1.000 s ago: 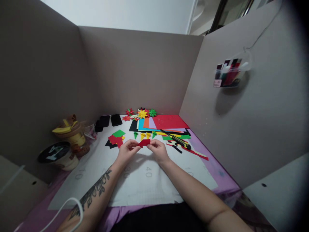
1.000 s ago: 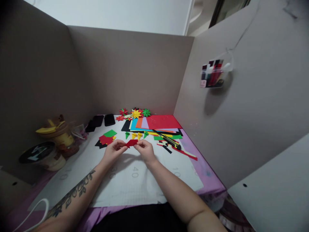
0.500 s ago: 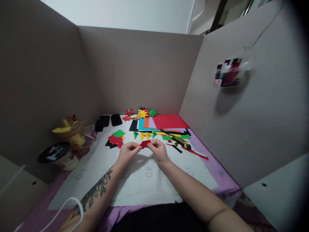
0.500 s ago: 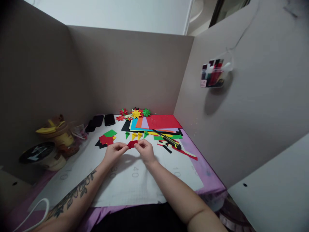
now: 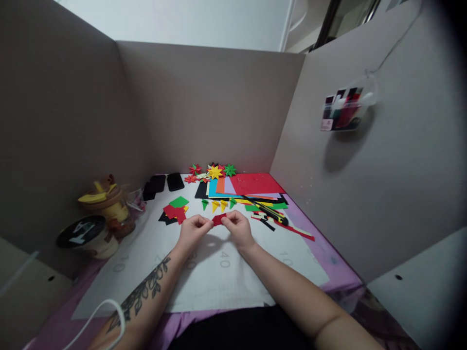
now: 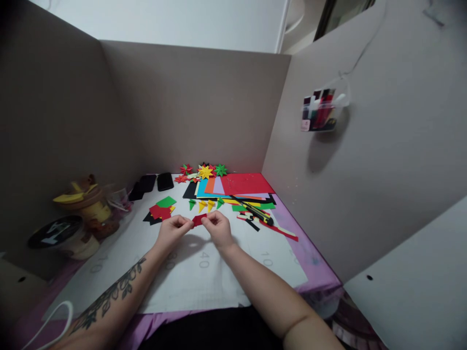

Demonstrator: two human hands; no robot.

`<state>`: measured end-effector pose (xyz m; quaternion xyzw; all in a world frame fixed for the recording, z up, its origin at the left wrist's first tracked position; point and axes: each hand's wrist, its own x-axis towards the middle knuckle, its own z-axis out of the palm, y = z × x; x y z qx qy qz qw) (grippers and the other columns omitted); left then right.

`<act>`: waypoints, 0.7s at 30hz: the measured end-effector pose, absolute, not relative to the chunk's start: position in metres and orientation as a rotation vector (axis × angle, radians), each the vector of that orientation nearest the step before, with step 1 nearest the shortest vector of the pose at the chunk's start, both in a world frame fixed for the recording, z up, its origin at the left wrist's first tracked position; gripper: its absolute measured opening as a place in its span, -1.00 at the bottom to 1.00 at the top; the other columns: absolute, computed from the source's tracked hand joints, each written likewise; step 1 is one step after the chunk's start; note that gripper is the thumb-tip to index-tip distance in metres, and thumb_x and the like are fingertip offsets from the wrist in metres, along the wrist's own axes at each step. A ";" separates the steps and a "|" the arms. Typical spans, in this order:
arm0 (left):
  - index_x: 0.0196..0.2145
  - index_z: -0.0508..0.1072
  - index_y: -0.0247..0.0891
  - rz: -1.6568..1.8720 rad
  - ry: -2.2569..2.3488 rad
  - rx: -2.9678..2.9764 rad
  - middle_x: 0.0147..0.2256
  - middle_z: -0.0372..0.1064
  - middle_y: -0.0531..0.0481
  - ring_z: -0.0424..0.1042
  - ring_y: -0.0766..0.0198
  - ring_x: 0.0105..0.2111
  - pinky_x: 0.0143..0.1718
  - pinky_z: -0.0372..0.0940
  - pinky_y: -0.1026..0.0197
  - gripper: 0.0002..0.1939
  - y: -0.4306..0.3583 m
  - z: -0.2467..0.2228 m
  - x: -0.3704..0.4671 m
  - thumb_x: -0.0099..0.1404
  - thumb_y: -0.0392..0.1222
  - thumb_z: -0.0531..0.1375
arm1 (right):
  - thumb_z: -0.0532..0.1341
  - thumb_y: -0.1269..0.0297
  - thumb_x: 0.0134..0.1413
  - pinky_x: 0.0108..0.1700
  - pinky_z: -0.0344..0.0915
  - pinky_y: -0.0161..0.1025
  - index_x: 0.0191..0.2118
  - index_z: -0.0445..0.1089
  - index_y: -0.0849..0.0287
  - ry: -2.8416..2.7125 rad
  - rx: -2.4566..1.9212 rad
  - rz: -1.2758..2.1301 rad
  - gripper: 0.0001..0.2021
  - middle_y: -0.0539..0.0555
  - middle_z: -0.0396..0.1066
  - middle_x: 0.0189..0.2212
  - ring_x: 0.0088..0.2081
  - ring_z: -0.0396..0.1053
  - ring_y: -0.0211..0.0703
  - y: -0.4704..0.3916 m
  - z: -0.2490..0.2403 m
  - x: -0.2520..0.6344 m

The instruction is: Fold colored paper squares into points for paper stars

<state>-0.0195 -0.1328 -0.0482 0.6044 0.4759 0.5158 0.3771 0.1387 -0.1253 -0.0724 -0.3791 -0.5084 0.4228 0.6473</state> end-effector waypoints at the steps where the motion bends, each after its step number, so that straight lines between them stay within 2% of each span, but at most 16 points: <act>1: -0.64 0.38 -0.28 1.320 1.216 1.545 -0.53 0.47 -0.04 0.42 0.25 -0.47 -0.40 0.28 0.26 -0.77 -0.133 -0.048 -0.020 0.03 -0.13 0.29 | 0.31 0.20 -0.13 -0.33 0.23 -0.24 -0.55 0.27 0.15 -1.156 -0.862 0.961 -0.78 -0.03 0.32 -0.55 -0.46 0.27 -0.22 -0.126 -0.072 0.139; 15: -0.62 0.34 -0.29 1.338 1.209 1.556 -0.57 0.42 0.02 0.37 0.33 -0.53 -0.46 0.24 0.31 -0.76 -0.131 -0.054 -0.019 0.05 -0.15 0.27 | 0.29 0.22 -0.10 -0.39 0.19 -0.31 -0.52 0.22 0.16 -1.156 -0.852 0.938 -0.77 -0.09 0.25 -0.57 -0.50 0.21 -0.29 -0.124 -0.076 0.136; 18: -0.53 0.29 -0.26 1.374 1.184 1.548 -0.58 0.35 0.10 0.33 0.37 -0.56 -0.49 0.21 0.34 -0.79 -0.129 -0.057 -0.019 0.07 -0.15 0.26 | 0.27 0.26 -0.08 -0.38 0.22 -0.31 -0.40 0.23 0.13 -1.138 -0.839 0.932 -0.83 -0.08 0.26 -0.51 -0.47 0.25 -0.27 -0.122 -0.079 0.135; 21: -0.46 0.21 -0.22 1.419 1.150 1.606 -0.57 0.30 0.15 0.29 0.40 -0.57 -0.52 0.19 0.36 -0.77 -0.128 -0.061 -0.019 0.09 -0.17 0.25 | 0.22 0.32 -0.04 -0.23 0.28 -0.23 -0.22 0.28 0.11 -1.257 -0.869 0.789 -0.79 0.00 0.32 -0.33 -0.29 0.33 -0.18 -0.124 -0.078 0.137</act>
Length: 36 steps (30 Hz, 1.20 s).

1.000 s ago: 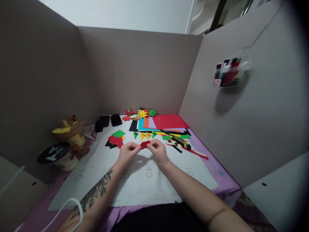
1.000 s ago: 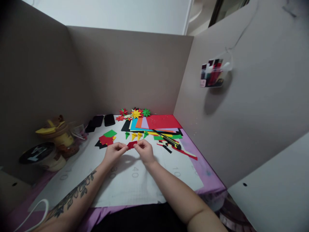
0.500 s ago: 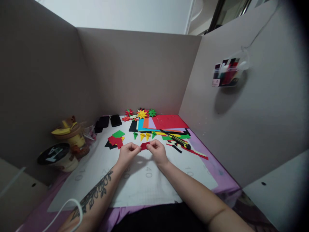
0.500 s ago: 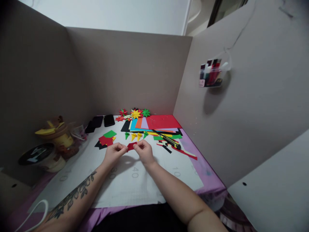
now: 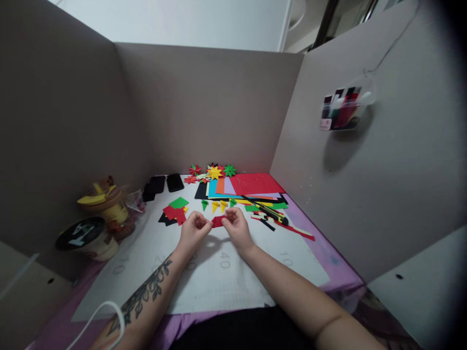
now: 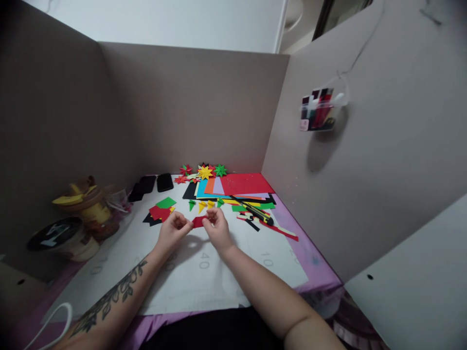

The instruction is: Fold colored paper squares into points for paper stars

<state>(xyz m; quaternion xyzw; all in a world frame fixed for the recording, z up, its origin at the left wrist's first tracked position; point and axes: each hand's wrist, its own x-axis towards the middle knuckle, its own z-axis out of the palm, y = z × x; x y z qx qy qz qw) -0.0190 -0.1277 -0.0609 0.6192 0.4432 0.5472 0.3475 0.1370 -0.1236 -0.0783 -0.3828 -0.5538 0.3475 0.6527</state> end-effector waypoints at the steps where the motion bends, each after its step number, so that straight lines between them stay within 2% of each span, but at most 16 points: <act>1: -0.46 0.21 -0.22 1.421 1.147 1.657 -0.56 0.29 0.15 0.29 0.40 -0.56 -0.51 0.19 0.36 -0.77 -0.128 -0.062 -0.019 0.10 -0.17 0.24 | 0.21 0.35 -0.03 -0.15 0.27 -0.18 -0.17 0.30 0.10 -1.339 -0.888 0.708 -0.76 0.04 0.33 -0.27 -0.21 0.32 -0.14 -0.125 -0.077 0.138; 3: -0.47 0.21 -0.23 1.380 1.152 1.794 -0.54 0.30 0.13 0.29 0.39 -0.54 -0.49 0.20 0.35 -0.80 -0.129 -0.065 -0.020 0.12 -0.18 0.22 | 0.21 0.38 -0.03 -0.02 0.21 -0.11 -0.15 0.35 0.09 -1.507 -0.917 0.557 -0.75 0.09 0.32 -0.18 -0.08 0.28 -0.07 -0.128 -0.074 0.140; 5: -0.48 0.24 -0.24 1.320 1.149 1.903 -0.53 0.30 0.11 0.30 0.39 -0.53 -0.47 0.21 0.34 -0.83 -0.131 -0.066 -0.020 0.14 -0.19 0.20 | 0.21 0.38 -0.01 0.03 0.18 -0.09 -0.24 0.41 0.10 -1.621 -0.923 0.491 -0.84 0.09 0.32 -0.19 -0.06 0.25 -0.06 -0.130 -0.070 0.141; 7: -0.47 0.27 -0.24 1.280 1.137 1.949 -0.52 0.32 0.10 0.31 0.38 -0.51 -0.45 0.22 0.34 -0.86 -0.132 -0.066 -0.020 0.15 -0.20 0.19 | 0.18 0.38 0.03 0.00 0.19 -0.11 -0.38 0.41 0.12 -1.673 -0.926 0.499 -0.93 0.08 0.33 -0.26 -0.10 0.26 -0.09 -0.131 -0.068 0.141; 9: -0.45 0.29 -0.24 1.265 1.131 1.947 -0.50 0.33 0.10 0.32 0.37 -0.50 -0.45 0.23 0.34 -0.89 -0.132 -0.066 -0.020 0.15 -0.21 0.18 | 0.15 0.38 0.06 -0.05 0.20 -0.14 -0.47 0.38 0.13 -1.671 -0.939 0.531 -0.87 0.06 0.34 -0.34 -0.16 0.27 -0.11 -0.130 -0.068 0.141; 16: -0.30 0.31 -0.24 1.278 1.197 1.863 -0.51 0.37 0.08 0.36 0.33 -0.49 -0.45 0.25 0.31 -0.86 -0.123 -0.066 -0.027 0.18 -0.18 0.15 | 0.14 0.30 0.07 -0.20 0.20 -0.23 -0.53 0.31 0.15 -1.464 -0.996 0.619 -0.82 0.01 0.28 -0.42 -0.31 0.27 -0.17 -0.118 -0.070 0.149; 19: -0.26 0.37 -0.26 1.254 1.213 1.859 -0.43 0.42 0.01 0.40 0.30 -0.43 -0.40 0.28 0.29 -0.83 -0.122 -0.063 -0.027 0.18 -0.16 0.15 | 0.14 0.29 0.06 -0.21 0.19 -0.24 -0.55 0.29 0.15 -1.425 -1.019 0.629 -0.80 0.00 0.26 -0.44 -0.32 0.26 -0.17 -0.117 -0.071 0.151; 22: -0.33 0.46 -0.26 1.180 1.200 1.888 -0.33 0.46 -0.05 0.43 0.24 -0.33 -0.39 0.29 0.29 -0.83 -0.125 -0.060 -0.024 0.13 -0.14 0.19 | 0.14 0.30 0.06 -0.22 0.19 -0.25 -0.54 0.31 0.16 -1.447 -1.011 0.651 -0.81 0.00 0.26 -0.44 -0.32 0.26 -0.18 -0.120 -0.071 0.147; 27: -0.50 0.49 -0.28 1.108 1.213 1.880 -0.47 0.46 -0.02 0.40 0.25 -0.42 -0.40 0.26 0.28 -0.83 -0.129 -0.056 -0.019 0.14 -0.16 0.17 | 0.17 0.29 0.04 -0.26 0.17 -0.26 -0.54 0.33 0.16 -1.481 -1.001 0.712 -0.82 -0.01 0.26 -0.45 -0.35 0.26 -0.19 -0.123 -0.072 0.139; 31: -0.53 0.47 -0.28 1.131 1.246 1.819 -0.52 0.44 0.01 0.37 0.27 -0.47 -0.42 0.24 0.29 -0.82 -0.128 -0.053 -0.023 0.12 -0.14 0.19 | 0.22 0.21 0.00 -0.27 0.17 -0.26 -0.54 0.33 0.16 -1.357 -0.992 0.774 -0.81 -0.01 0.28 -0.45 -0.33 0.26 -0.17 -0.115 -0.076 0.148; 33: -0.52 0.47 -0.29 1.167 1.267 1.776 -0.54 0.42 0.02 0.35 0.28 -0.49 -0.46 0.23 0.30 -0.81 -0.126 -0.053 -0.025 0.12 -0.12 0.19 | 0.19 0.15 0.03 -0.26 0.19 -0.25 -0.49 0.31 0.15 -1.289 -0.993 0.781 -0.79 0.00 0.30 -0.44 -0.32 0.26 -0.16 -0.109 -0.079 0.153; 36: -0.49 0.45 -0.29 1.253 1.299 1.707 -0.55 0.39 0.03 0.33 0.30 -0.52 -0.48 0.22 0.31 -0.77 -0.122 -0.056 -0.027 0.15 -0.08 0.17 | 0.20 0.07 0.01 -0.23 0.25 -0.23 -0.30 0.28 0.14 -1.232 -0.955 0.823 -0.76 0.03 0.36 -0.35 -0.29 0.31 -0.16 -0.105 -0.083 0.152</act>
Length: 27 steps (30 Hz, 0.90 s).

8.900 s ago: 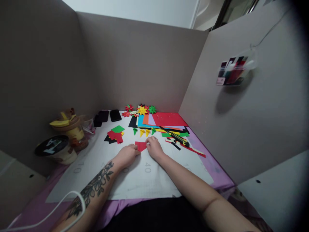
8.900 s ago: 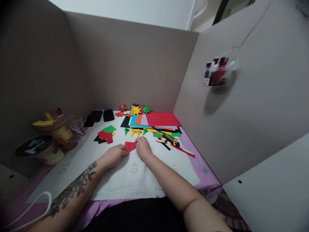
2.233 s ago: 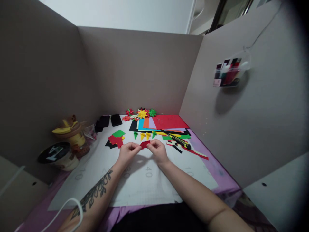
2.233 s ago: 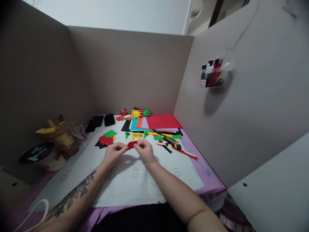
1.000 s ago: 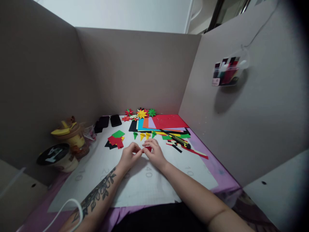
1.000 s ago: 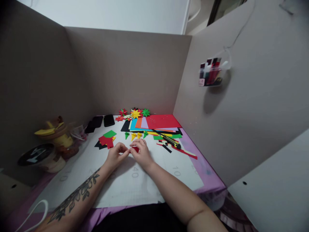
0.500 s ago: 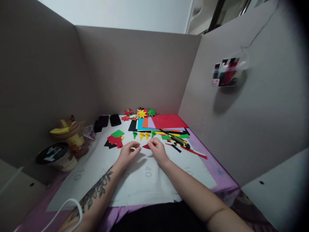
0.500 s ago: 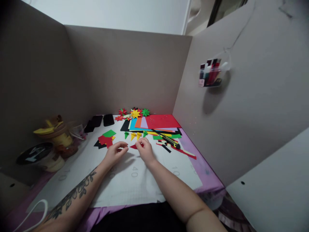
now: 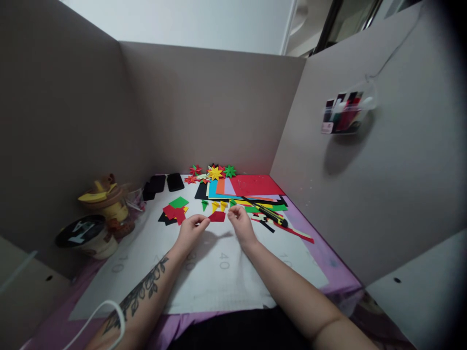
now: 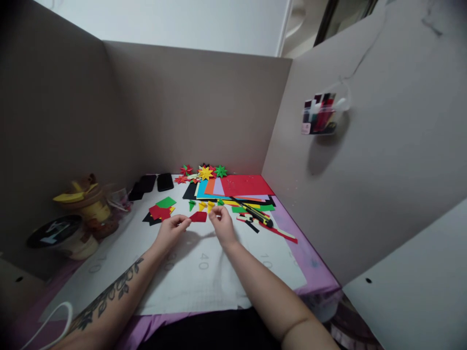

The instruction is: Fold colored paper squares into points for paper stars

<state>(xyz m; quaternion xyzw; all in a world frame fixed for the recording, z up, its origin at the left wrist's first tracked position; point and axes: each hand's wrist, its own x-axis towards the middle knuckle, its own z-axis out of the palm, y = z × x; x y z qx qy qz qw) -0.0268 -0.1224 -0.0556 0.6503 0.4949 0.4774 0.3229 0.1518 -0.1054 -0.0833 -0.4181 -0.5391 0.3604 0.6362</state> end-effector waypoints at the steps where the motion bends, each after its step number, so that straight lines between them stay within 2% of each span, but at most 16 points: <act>1: -0.48 0.45 -0.29 1.282 1.304 1.688 -0.55 0.38 0.03 0.33 0.31 -0.52 -0.48 0.22 0.31 -0.76 -0.122 -0.057 -0.027 0.17 -0.06 0.16 | 0.24 0.07 -0.04 -0.22 0.27 -0.22 -0.23 0.26 0.13 -1.230 -0.929 0.855 -0.69 0.05 0.38 -0.30 -0.26 0.34 -0.15 -0.106 -0.084 0.148; 4: -0.47 0.44 -0.29 1.354 1.305 1.656 -0.53 0.38 0.03 0.33 0.31 -0.51 -0.47 0.23 0.31 -0.75 -0.122 -0.060 -0.024 0.19 -0.04 0.15 | 0.35 0.18 -0.19 -0.21 0.31 -0.20 -0.08 0.16 0.07 -1.200 -0.746 1.187 -0.48 0.04 0.44 -0.26 -0.25 0.39 -0.14 -0.110 -0.087 0.133; 6: -0.46 0.44 -0.28 1.382 1.296 1.654 -0.50 0.41 0.02 0.36 0.29 -0.47 -0.44 0.25 0.30 -0.76 -0.124 -0.060 -0.021 0.18 -0.05 0.16 | 0.37 0.24 -0.23 -0.23 0.32 -0.21 -0.08 0.14 0.05 -1.139 -0.708 1.283 -0.45 0.00 0.45 -0.31 -0.30 0.41 -0.16 -0.113 -0.087 0.124; 11: -0.47 0.46 -0.28 1.392 1.272 1.676 -0.43 0.46 -0.02 0.41 0.24 -0.40 -0.38 0.29 0.27 -0.81 -0.128 -0.060 -0.012 0.15 -0.11 0.18 | 0.36 0.28 -0.26 -0.29 0.32 -0.25 -0.13 0.18 0.07 -1.041 -0.769 1.215 -0.50 -0.05 0.41 -0.39 -0.38 0.38 -0.21 -0.116 -0.084 0.118; 17: -0.49 0.46 -0.28 1.362 1.268 1.709 -0.45 0.45 -0.02 0.41 0.25 -0.40 -0.40 0.28 0.28 -0.83 -0.129 -0.060 -0.009 0.15 -0.14 0.18 | 0.35 0.33 -0.26 -0.34 0.28 -0.29 -0.16 0.22 0.10 -0.998 -0.828 1.187 -0.55 -0.09 0.40 -0.46 -0.45 0.36 -0.25 -0.115 -0.084 0.121; 23: -0.51 0.45 -0.28 1.379 1.299 1.721 -0.48 0.44 0.01 0.40 0.26 -0.43 -0.41 0.27 0.29 -0.81 -0.128 -0.058 -0.013 0.15 -0.12 0.18 | 0.35 0.33 -0.26 -0.33 0.27 -0.26 -0.20 0.18 0.09 -0.940 -0.800 1.229 -0.55 -0.11 0.42 -0.52 -0.49 0.37 -0.24 -0.110 -0.087 0.130; 27: -0.51 0.45 -0.27 1.407 1.328 1.739 -0.49 0.44 0.01 0.40 0.26 -0.44 -0.44 0.26 0.29 -0.80 -0.125 -0.057 -0.018 0.16 -0.10 0.18 | 0.33 0.30 -0.23 -0.38 0.24 -0.28 -0.21 0.16 0.10 -0.950 -0.855 1.101 -0.58 -0.13 0.35 -0.56 -0.55 0.29 -0.27 -0.102 -0.086 0.143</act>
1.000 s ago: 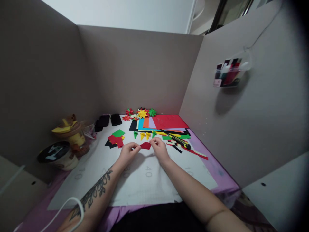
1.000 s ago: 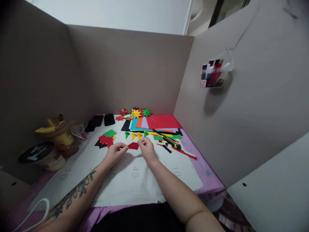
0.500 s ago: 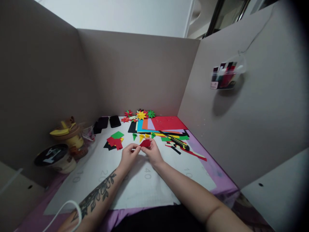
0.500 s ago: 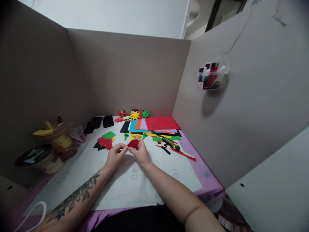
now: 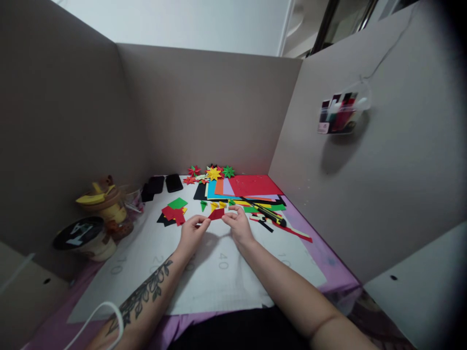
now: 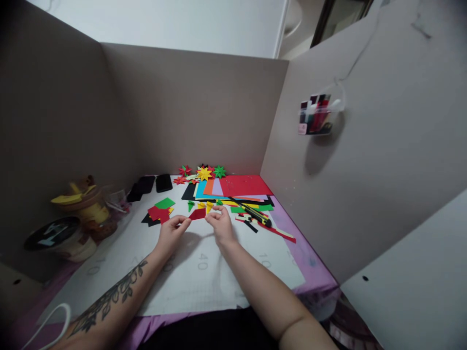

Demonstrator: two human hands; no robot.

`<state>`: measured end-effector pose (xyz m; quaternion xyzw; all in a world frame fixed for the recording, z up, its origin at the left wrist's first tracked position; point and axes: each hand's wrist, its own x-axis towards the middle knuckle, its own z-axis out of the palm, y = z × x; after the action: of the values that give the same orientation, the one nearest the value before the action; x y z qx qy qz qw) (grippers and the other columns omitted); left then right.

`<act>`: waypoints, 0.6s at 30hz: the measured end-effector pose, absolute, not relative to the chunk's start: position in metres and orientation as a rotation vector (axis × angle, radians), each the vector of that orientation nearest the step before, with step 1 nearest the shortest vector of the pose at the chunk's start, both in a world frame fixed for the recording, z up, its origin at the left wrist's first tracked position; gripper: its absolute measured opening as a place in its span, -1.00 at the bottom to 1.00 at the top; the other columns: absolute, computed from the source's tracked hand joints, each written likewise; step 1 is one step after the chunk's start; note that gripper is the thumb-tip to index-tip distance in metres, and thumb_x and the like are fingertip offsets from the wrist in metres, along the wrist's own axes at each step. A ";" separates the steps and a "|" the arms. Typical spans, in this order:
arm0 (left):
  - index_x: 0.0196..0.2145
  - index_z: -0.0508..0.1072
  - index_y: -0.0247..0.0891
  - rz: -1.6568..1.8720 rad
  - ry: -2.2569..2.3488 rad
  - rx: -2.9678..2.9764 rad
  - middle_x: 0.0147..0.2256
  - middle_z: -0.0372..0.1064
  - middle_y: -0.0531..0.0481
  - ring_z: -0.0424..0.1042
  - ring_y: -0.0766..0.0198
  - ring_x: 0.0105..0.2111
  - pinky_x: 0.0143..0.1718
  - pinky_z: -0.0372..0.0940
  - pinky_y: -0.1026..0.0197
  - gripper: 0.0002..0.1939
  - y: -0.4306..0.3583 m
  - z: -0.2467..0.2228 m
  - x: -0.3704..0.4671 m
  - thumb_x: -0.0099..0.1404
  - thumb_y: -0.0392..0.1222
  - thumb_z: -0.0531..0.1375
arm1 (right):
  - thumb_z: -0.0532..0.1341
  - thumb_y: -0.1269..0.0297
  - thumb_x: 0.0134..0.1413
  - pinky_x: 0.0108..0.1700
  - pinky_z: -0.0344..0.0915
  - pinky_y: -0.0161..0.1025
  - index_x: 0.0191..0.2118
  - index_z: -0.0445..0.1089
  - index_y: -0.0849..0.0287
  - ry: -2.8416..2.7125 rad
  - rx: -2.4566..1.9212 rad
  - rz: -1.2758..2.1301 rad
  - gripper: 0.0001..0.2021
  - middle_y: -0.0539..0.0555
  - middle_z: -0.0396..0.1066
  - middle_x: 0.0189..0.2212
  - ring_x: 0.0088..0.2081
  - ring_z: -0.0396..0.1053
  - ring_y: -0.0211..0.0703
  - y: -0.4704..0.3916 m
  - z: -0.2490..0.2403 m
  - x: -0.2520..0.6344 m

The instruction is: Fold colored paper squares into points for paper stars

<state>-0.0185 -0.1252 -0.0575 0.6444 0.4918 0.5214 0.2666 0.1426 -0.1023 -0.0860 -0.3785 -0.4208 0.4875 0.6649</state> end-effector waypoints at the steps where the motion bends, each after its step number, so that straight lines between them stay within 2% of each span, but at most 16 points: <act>1: -0.51 0.45 -0.27 1.419 1.337 1.746 -0.49 0.44 0.00 0.39 0.26 -0.45 -0.45 0.26 0.29 -0.80 -0.125 -0.057 -0.020 0.16 -0.10 0.18 | 0.31 0.29 -0.21 -0.39 0.23 -0.28 -0.22 0.16 0.10 -0.954 -0.869 1.062 -0.61 -0.12 0.34 -0.55 -0.54 0.27 -0.28 -0.101 -0.085 0.146; 6: -0.50 0.46 -0.24 1.481 1.367 1.818 -0.46 0.43 -0.01 0.38 0.24 -0.43 -0.43 0.25 0.27 -0.81 -0.122 -0.057 -0.029 0.17 -0.10 0.18 | 0.26 0.24 -0.16 -0.31 0.22 -0.28 -0.32 0.27 0.12 -1.025 -0.868 0.945 -0.77 -0.03 0.32 -0.44 -0.39 0.26 -0.23 -0.100 -0.080 0.156; 13: -0.44 0.50 -0.21 1.451 1.318 1.980 -0.42 0.45 -0.03 0.39 0.24 -0.41 -0.41 0.25 0.26 -0.85 -0.122 -0.061 -0.031 0.19 -0.12 0.18 | 0.25 0.17 -0.06 -0.27 0.25 -0.27 -0.31 0.43 0.10 -1.217 -0.859 1.009 -0.82 0.03 0.37 -0.27 -0.32 0.28 -0.21 -0.110 -0.080 0.150; 16: -0.40 0.51 -0.19 1.446 1.305 2.008 -0.38 0.47 -0.06 0.40 0.22 -0.39 -0.38 0.27 0.24 -0.85 -0.122 -0.064 -0.031 0.21 -0.11 0.17 | 0.20 0.07 0.01 -0.33 0.28 -0.28 -0.37 0.45 0.14 -1.238 -0.860 1.071 -0.76 0.08 0.40 -0.25 -0.30 0.34 -0.19 -0.111 -0.082 0.148; 18: -0.39 0.51 -0.18 1.435 1.291 2.021 -0.35 0.48 -0.07 0.42 0.18 -0.34 -0.29 0.30 0.19 -0.85 -0.122 -0.064 -0.031 0.20 -0.11 0.18 | 0.13 0.00 0.07 -0.36 0.31 -0.26 -0.39 0.46 0.18 -1.219 -0.868 1.130 -0.66 0.11 0.44 -0.35 -0.34 0.38 -0.16 -0.110 -0.085 0.147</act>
<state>-0.0311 -0.1222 -0.0641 0.7123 0.4549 0.5059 0.1726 0.1469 -0.1098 -0.0848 -0.3732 -0.5242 0.4858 0.5916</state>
